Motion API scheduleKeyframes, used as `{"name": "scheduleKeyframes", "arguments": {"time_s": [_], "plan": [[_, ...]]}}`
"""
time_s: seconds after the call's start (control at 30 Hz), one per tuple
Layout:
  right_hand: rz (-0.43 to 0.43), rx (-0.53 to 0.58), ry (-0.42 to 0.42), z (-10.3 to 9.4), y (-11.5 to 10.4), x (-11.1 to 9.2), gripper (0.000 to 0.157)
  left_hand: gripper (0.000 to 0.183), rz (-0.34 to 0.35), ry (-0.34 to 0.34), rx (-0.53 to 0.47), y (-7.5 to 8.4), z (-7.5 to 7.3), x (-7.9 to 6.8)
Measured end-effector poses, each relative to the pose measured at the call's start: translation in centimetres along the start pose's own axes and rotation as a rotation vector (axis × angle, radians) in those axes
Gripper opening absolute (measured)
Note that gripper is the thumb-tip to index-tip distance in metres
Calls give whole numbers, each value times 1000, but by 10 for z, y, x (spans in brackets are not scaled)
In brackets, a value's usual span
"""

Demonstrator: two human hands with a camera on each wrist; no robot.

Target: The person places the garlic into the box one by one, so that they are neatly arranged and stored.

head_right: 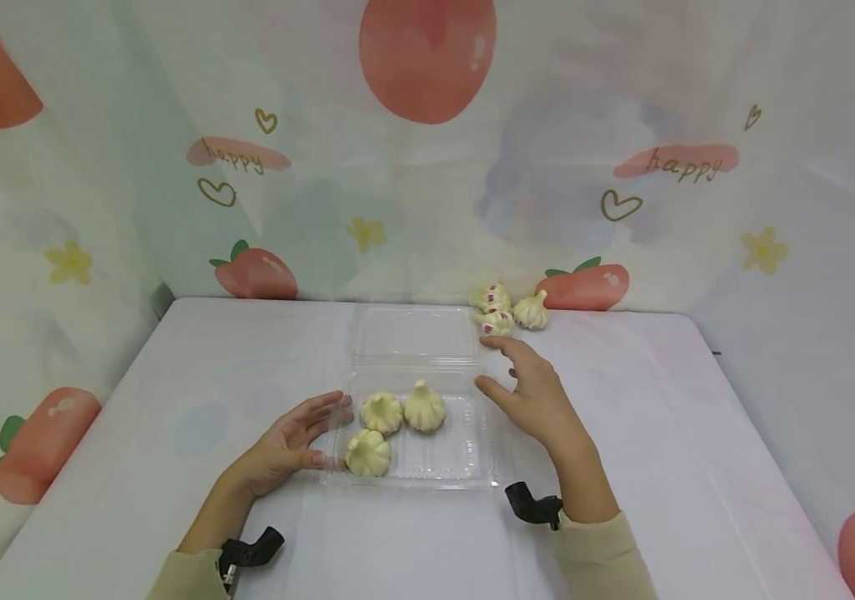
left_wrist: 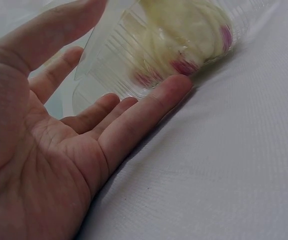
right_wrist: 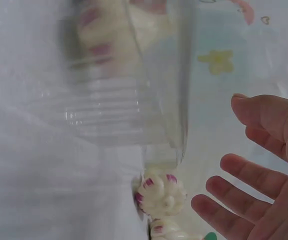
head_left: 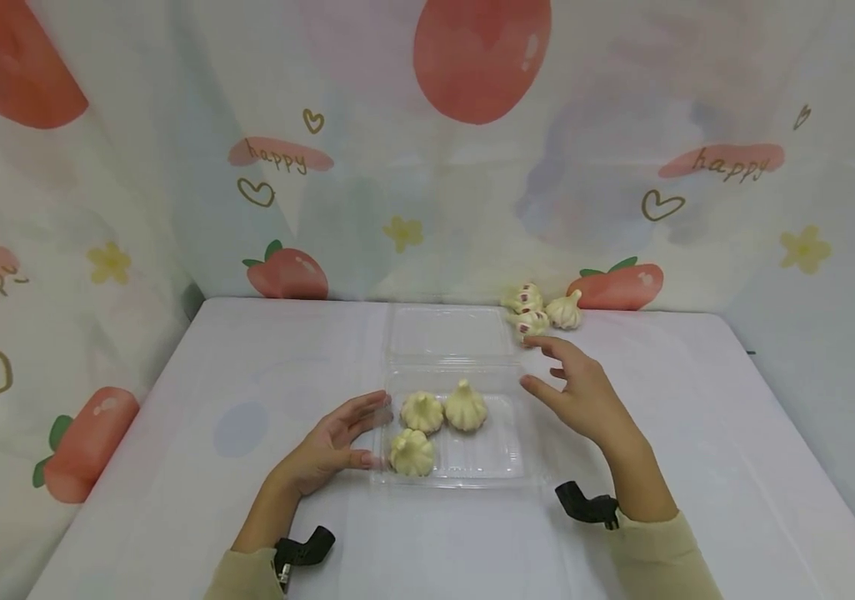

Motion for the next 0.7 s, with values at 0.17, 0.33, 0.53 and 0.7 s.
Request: {"name": "scheduleKeyframes", "arguments": {"time_s": [0.17, 0.33, 0.53, 0.7], "plan": [[14, 20, 33, -5, 13, 9, 61, 84, 5, 5, 2, 0, 1, 0], [27, -12, 70, -5, 25, 20, 65, 84, -4, 6, -1, -2, 0, -1], [30, -100, 107, -5, 40, 36, 68, 84, -5, 7, -10, -2, 1, -1], [22, -133, 110, -3, 49, 45, 70, 84, -9, 10, -6, -1, 2, -1]]}}
Point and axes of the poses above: each hand's wrist, its own x-axis towards the middle knuckle, its own z-axis out of the palm, y = z × x, the point moved 4 cm from there along x, towards the middle knuckle, and after that the axes turned 12 degrees about y, right-handed, at the moved point
